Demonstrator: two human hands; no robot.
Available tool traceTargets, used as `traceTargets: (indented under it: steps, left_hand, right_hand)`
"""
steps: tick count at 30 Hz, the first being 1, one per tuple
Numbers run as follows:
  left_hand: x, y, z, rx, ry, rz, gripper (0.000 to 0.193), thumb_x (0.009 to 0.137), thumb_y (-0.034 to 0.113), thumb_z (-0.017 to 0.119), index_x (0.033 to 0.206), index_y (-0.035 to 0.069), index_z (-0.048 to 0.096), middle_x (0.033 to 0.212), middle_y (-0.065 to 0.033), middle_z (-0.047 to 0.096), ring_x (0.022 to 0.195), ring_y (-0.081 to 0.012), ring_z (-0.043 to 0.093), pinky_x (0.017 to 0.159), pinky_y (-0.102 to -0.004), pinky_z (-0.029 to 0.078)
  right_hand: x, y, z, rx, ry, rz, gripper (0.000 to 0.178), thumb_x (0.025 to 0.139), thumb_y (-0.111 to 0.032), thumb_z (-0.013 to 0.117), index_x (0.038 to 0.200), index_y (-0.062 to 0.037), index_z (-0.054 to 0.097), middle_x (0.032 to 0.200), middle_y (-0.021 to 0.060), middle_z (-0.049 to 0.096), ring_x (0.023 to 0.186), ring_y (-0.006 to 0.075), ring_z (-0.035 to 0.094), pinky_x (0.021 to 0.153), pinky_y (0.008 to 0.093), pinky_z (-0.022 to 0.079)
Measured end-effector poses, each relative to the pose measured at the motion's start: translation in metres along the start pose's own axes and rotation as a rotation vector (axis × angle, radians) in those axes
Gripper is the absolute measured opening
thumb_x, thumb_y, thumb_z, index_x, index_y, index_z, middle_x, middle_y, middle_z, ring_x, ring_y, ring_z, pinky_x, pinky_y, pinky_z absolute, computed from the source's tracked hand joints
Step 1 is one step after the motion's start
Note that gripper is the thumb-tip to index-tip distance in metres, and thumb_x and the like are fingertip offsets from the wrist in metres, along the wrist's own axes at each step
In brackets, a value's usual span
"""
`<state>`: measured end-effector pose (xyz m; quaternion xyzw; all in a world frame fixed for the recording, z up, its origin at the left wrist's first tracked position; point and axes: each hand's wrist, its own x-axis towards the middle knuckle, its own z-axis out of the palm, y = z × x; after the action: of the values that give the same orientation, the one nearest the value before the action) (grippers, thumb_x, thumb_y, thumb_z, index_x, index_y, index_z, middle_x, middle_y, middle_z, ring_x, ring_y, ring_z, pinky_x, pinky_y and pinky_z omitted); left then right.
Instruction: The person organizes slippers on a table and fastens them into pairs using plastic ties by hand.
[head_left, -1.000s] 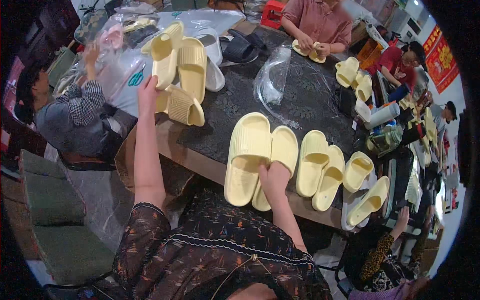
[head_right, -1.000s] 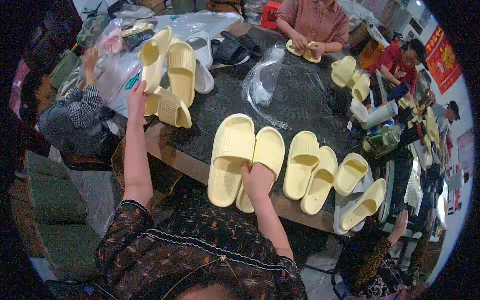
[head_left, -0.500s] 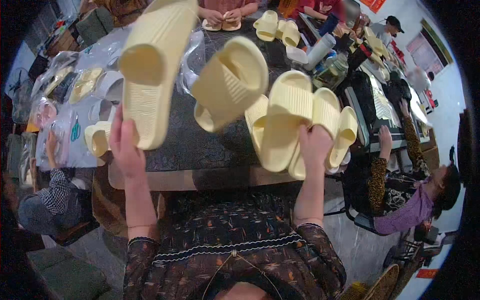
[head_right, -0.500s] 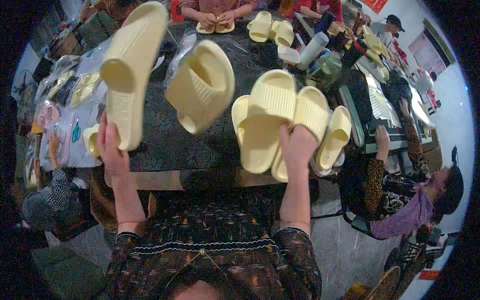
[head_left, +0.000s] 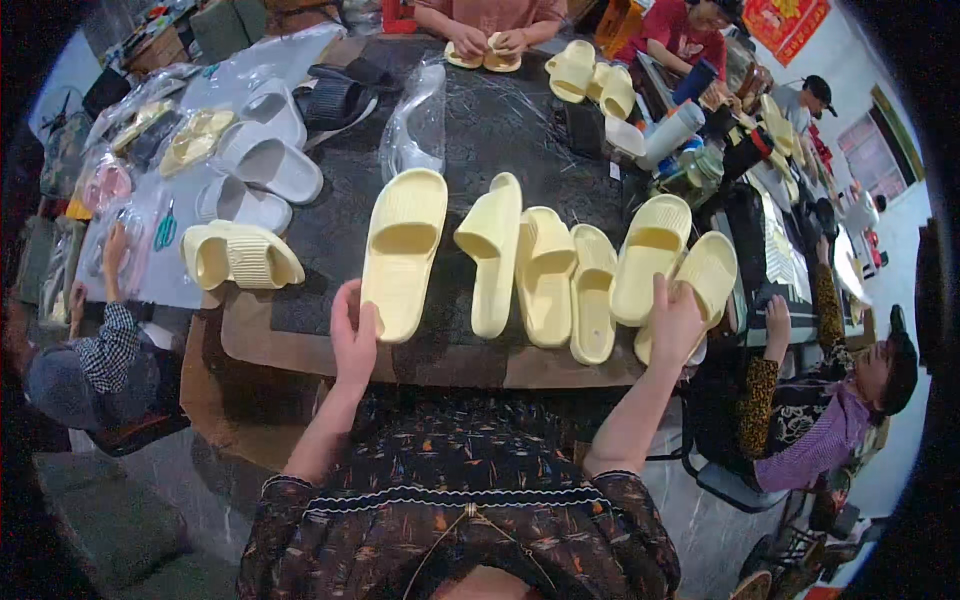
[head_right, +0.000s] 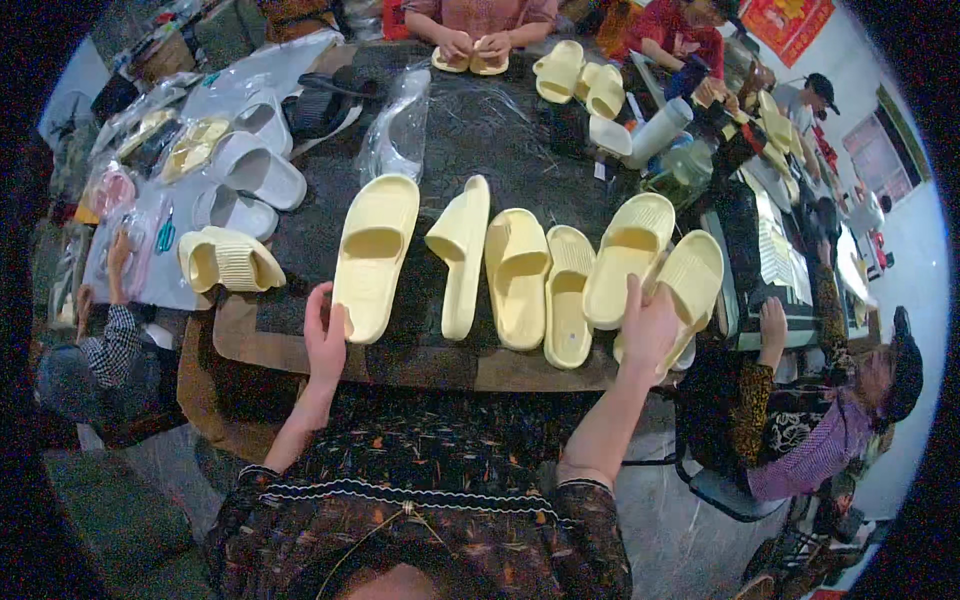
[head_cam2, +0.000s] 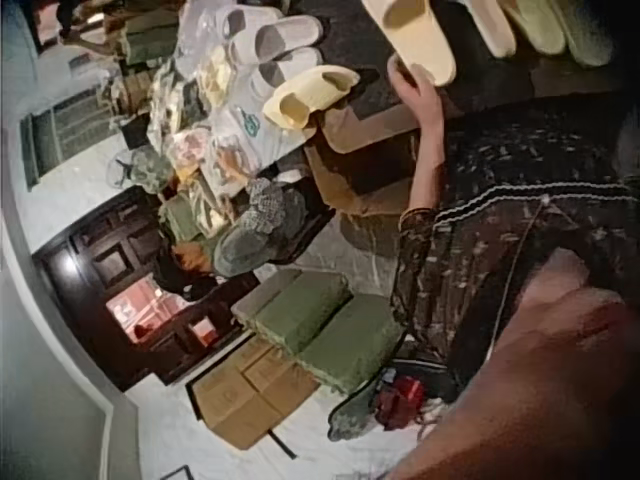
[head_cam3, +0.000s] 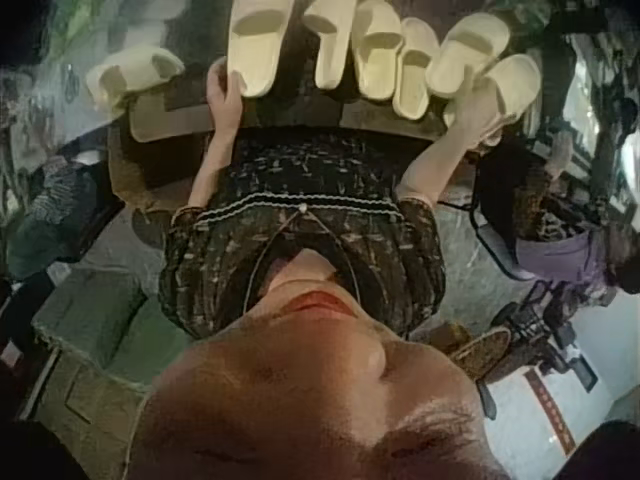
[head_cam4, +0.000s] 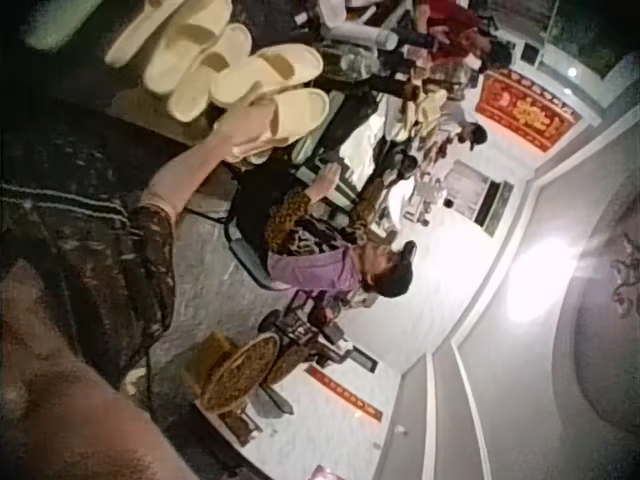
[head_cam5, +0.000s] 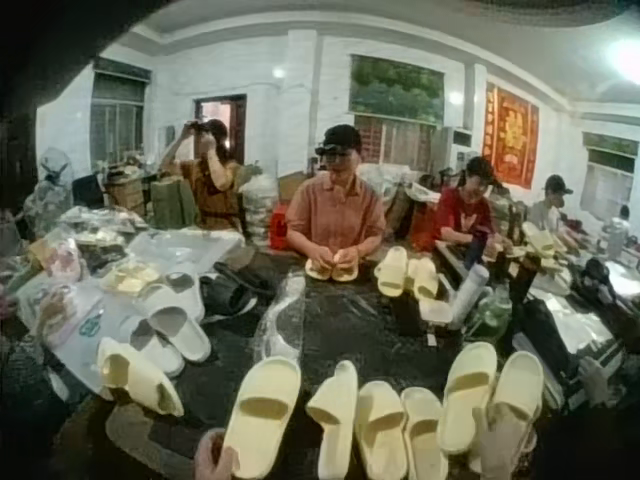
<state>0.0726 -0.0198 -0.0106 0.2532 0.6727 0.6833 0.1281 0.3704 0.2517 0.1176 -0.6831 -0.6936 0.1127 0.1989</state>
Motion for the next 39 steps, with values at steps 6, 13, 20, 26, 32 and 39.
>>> traceTargets:
  steps: [6,13,20,26,32,39]
  left_hand:
    - [-0.032,0.003,-0.014,0.469,-0.099,0.033,0.041,0.091,0.015,0.055,0.128,-0.001,0.045,0.102,-0.0167,0.055,0.092,-0.025,0.056,0.08,-0.0361,0.046]
    - [-0.011,0.037,-0.009,0.918,-0.143,0.297,0.05,0.081,0.017,0.067,0.125,0.003,0.049,0.113,-0.0177,0.053,0.102,-0.0383,0.05,0.087,-0.0468,0.044]
    - [0.058,0.06,0.044,0.748,-0.23,0.698,0.039,0.077,0.013,0.07,0.112,0.003,0.057,0.114,-0.0151,0.056,0.106,-0.0364,0.05,0.091,-0.045,0.043]
    - [0.114,0.027,0.083,0.895,-0.353,0.551,0.034,0.08,0.016,0.068,0.11,0.004,0.059,0.113,-0.0164,0.058,0.106,-0.0364,0.053,0.093,-0.0444,0.044]
    - [0.13,0.015,0.068,0.985,-0.552,0.305,0.049,0.075,0.024,0.065,0.119,0.004,0.057,0.107,-0.0199,0.064,0.107,-0.0371,0.057,0.093,-0.0432,0.047]
    - [0.144,0.018,0.072,1.164,-0.549,0.153,0.042,0.072,0.031,0.07,0.107,0.01,0.066,0.102,-0.0152,0.065,0.1,-0.0323,0.062,0.088,-0.0434,0.05]
  right_hand:
    - [-0.02,-0.023,0.02,0.099,0.256,-0.184,0.039,0.084,-0.032,0.066,0.112,-0.005,0.062,0.09,0.0114,0.061,0.084,0.0308,0.062,0.076,0.0418,0.047]
    - [0.024,0.021,0.029,0.047,0.28,-0.096,0.042,0.085,-0.027,0.064,0.122,-0.008,0.059,0.1,0.0113,0.061,0.089,0.0302,0.062,0.08,0.0423,0.048]
    - [-0.032,-0.045,0.028,0.396,0.07,-0.222,0.045,0.081,-0.03,0.073,0.118,-0.0084,0.06,0.093,0.008,0.059,0.077,0.0202,0.057,0.07,0.0366,0.049]
    - [-0.092,-0.115,0.095,0.295,-0.369,-0.593,0.094,0.073,-0.046,0.075,0.143,-0.0017,0.031,0.109,0.0192,0.06,0.095,0.0293,0.063,0.086,0.0386,0.049]
    - [-0.087,-0.074,0.133,0.484,-0.346,-0.551,0.072,0.085,-0.022,0.059,0.144,0.0007,0.023,0.117,0.0256,0.056,0.101,0.0355,0.061,0.088,0.0405,0.049]
    - [-0.117,-0.033,0.15,0.864,-0.651,-0.458,0.07,0.083,-0.007,0.06,0.142,0.0075,0.025,0.101,0.0168,0.061,0.087,0.0181,0.061,0.075,0.0313,0.05]
